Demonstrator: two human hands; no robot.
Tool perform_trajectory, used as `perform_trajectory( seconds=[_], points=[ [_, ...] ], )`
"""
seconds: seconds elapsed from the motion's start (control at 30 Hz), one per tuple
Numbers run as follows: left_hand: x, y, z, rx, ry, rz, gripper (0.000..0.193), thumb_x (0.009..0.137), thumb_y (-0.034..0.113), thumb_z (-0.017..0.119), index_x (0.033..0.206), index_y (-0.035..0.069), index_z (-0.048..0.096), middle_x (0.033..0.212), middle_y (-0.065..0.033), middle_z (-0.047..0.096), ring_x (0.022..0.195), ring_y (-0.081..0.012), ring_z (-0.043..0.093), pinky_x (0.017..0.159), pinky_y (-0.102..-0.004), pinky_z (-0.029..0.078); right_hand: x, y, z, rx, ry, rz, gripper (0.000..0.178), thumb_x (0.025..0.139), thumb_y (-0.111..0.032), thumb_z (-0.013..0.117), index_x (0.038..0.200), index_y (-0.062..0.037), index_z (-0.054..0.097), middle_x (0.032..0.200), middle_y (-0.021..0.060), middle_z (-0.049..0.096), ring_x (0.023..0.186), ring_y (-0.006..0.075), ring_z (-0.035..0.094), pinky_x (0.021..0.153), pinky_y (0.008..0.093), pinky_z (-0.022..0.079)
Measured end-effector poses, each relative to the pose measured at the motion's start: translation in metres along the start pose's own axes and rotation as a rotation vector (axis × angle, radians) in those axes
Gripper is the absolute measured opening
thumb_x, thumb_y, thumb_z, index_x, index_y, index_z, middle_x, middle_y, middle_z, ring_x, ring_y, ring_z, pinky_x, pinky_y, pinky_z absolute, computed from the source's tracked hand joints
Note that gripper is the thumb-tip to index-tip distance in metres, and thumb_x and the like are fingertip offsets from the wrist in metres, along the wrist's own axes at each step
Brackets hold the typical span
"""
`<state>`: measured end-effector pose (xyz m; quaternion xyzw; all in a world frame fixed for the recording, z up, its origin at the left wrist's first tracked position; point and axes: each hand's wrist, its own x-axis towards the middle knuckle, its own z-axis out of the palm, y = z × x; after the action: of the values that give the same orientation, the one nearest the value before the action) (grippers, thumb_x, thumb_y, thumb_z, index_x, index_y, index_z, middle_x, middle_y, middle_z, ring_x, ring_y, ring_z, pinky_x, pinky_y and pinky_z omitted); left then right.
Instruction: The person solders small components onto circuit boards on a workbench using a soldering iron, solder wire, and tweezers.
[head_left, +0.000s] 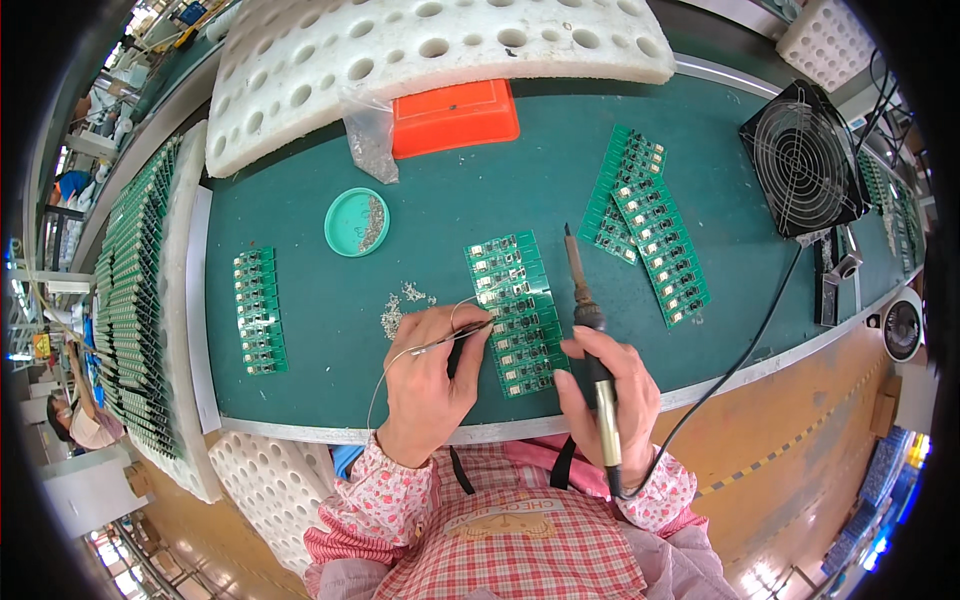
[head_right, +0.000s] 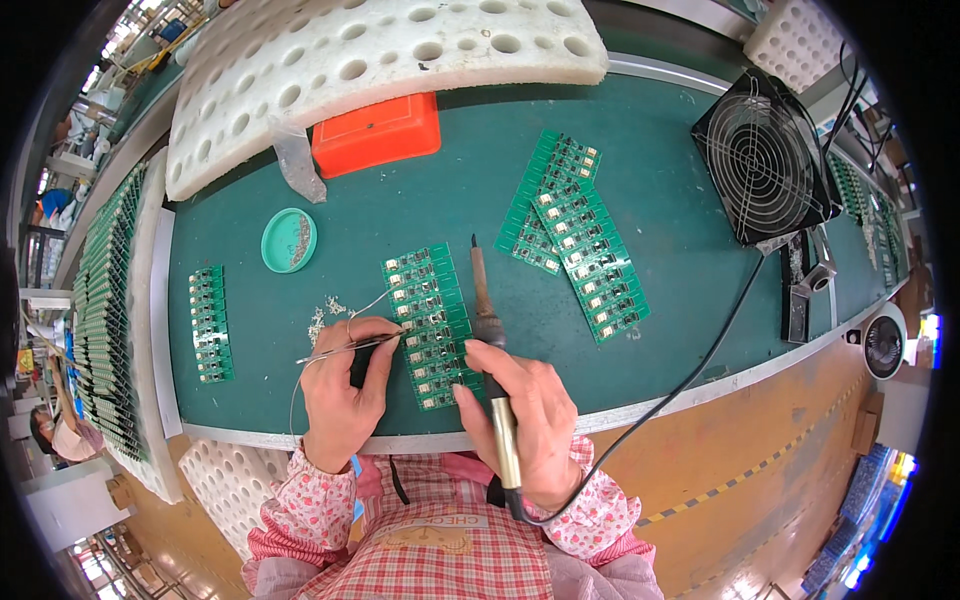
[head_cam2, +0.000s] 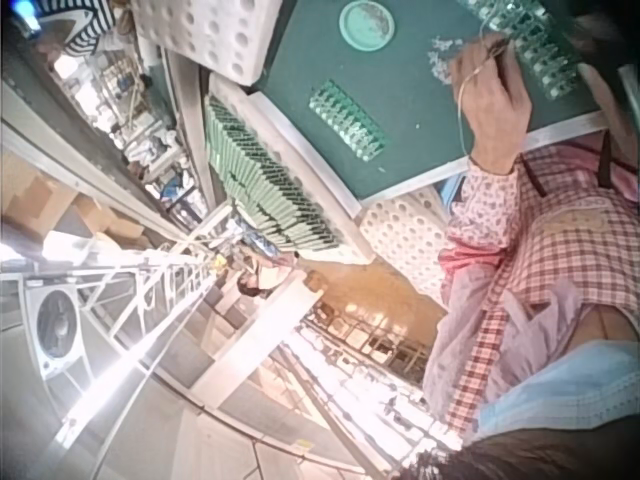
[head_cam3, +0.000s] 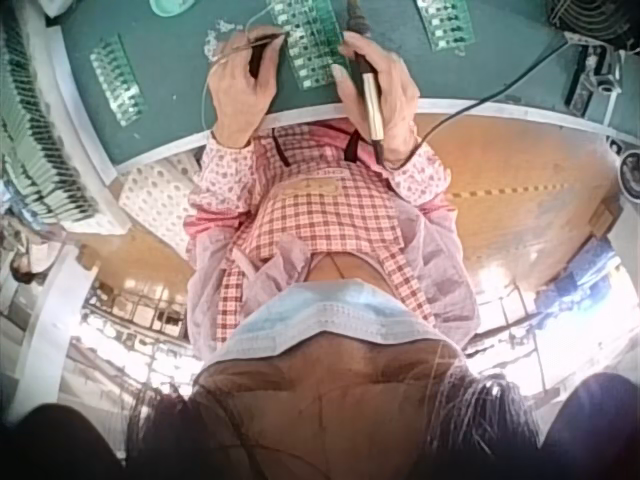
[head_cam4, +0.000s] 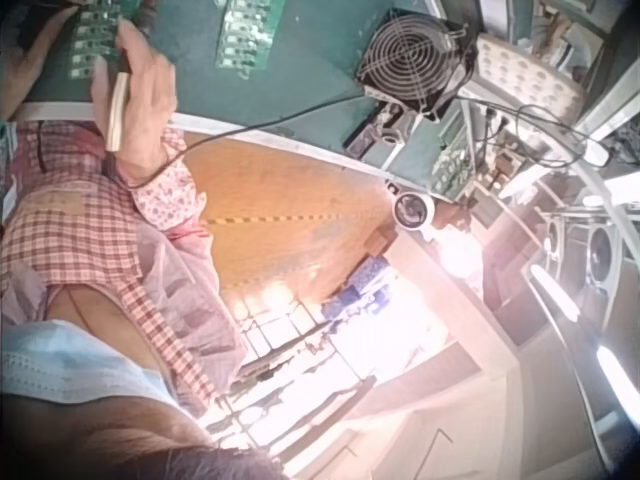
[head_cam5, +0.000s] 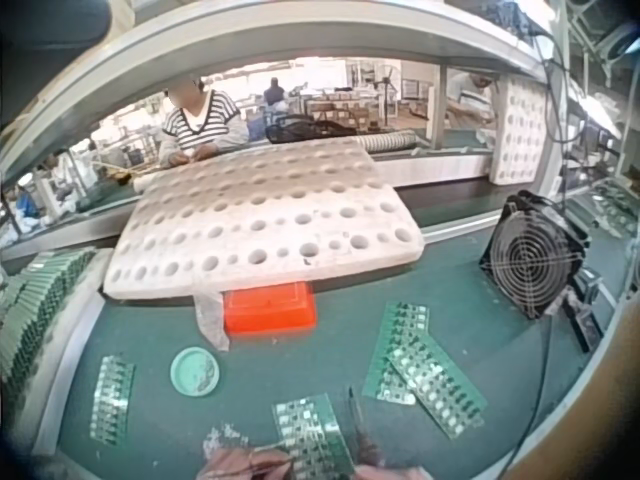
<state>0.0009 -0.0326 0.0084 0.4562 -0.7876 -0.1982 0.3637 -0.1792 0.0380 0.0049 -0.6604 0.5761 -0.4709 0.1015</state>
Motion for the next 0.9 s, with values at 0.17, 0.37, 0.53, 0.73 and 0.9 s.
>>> perform_trajectory(
  seconds=[0.17, 0.37, 0.53, 0.73, 0.9],
  points=[
    [0.0, 0.0, -0.001, 0.013, -0.011, -0.005, 0.014, 0.084, -0.004, 0.07, 0.096, 0.001, 0.068, 0.095, -0.0091, 0.071, 0.084, -0.0263, 0.066, 0.074, -0.0339, 0.051, -0.009, 0.001, -0.006, 0.217, 0.173, 0.112, 0.026, 0.083, 0.0, 0.074, 0.108, -0.0014, 0.064, 0.082, 0.0085, 0.07, 0.064, 0.0206, 0.062, 0.059, 0.0304, 0.05],
    [-0.003, 0.0, -0.005, -0.035, 0.025, -0.041, 0.012, 0.084, -0.004, 0.07, 0.095, 0.0, 0.067, 0.095, -0.0092, 0.071, 0.083, -0.0278, 0.065, 0.074, -0.0347, 0.051, -0.012, 0.007, -0.002, 0.223, 0.237, 0.073, 0.018, 0.087, -0.004, 0.071, 0.103, -0.001, 0.063, 0.084, 0.0094, 0.071, 0.06, 0.0202, 0.062, 0.056, 0.0304, 0.049],
    [-0.005, -0.007, -0.013, 0.09, 0.011, 0.027, 0.012, 0.084, -0.003, 0.07, 0.095, 0.0, 0.067, 0.097, -0.0094, 0.071, 0.085, -0.0281, 0.064, 0.076, -0.0355, 0.05, -0.013, 0.007, -0.005, 0.223, 0.224, 0.095, 0.017, 0.089, -0.005, 0.071, 0.103, -0.0009, 0.063, 0.08, 0.0093, 0.07, 0.06, 0.0197, 0.063, 0.055, 0.0304, 0.049],
    [-0.007, -0.008, -0.013, 0.041, 0.012, -0.062, 0.012, 0.084, -0.003, 0.069, 0.095, 0.001, 0.068, 0.098, -0.0089, 0.07, 0.086, -0.0275, 0.064, 0.077, -0.0352, 0.049, -0.014, 0.006, -0.004, 0.228, 0.241, 0.099, 0.017, 0.089, -0.006, 0.07, 0.105, -0.0018, 0.063, 0.075, 0.0083, 0.069, 0.061, 0.0192, 0.064, 0.056, 0.0302, 0.05],
    [-0.007, -0.008, -0.012, 0.036, 0.012, -0.061, 0.009, 0.085, -0.002, 0.069, 0.094, 0.001, 0.069, 0.098, -0.0087, 0.07, 0.087, -0.0271, 0.064, 0.078, -0.0348, 0.049, -0.014, 0.006, -0.004, 0.213, 0.233, 0.097, 0.018, 0.09, -0.006, 0.069, 0.105, -0.0021, 0.062, 0.075, 0.0075, 0.068, 0.06, 0.0192, 0.064, 0.056, 0.0301, 0.05]
  ],
)
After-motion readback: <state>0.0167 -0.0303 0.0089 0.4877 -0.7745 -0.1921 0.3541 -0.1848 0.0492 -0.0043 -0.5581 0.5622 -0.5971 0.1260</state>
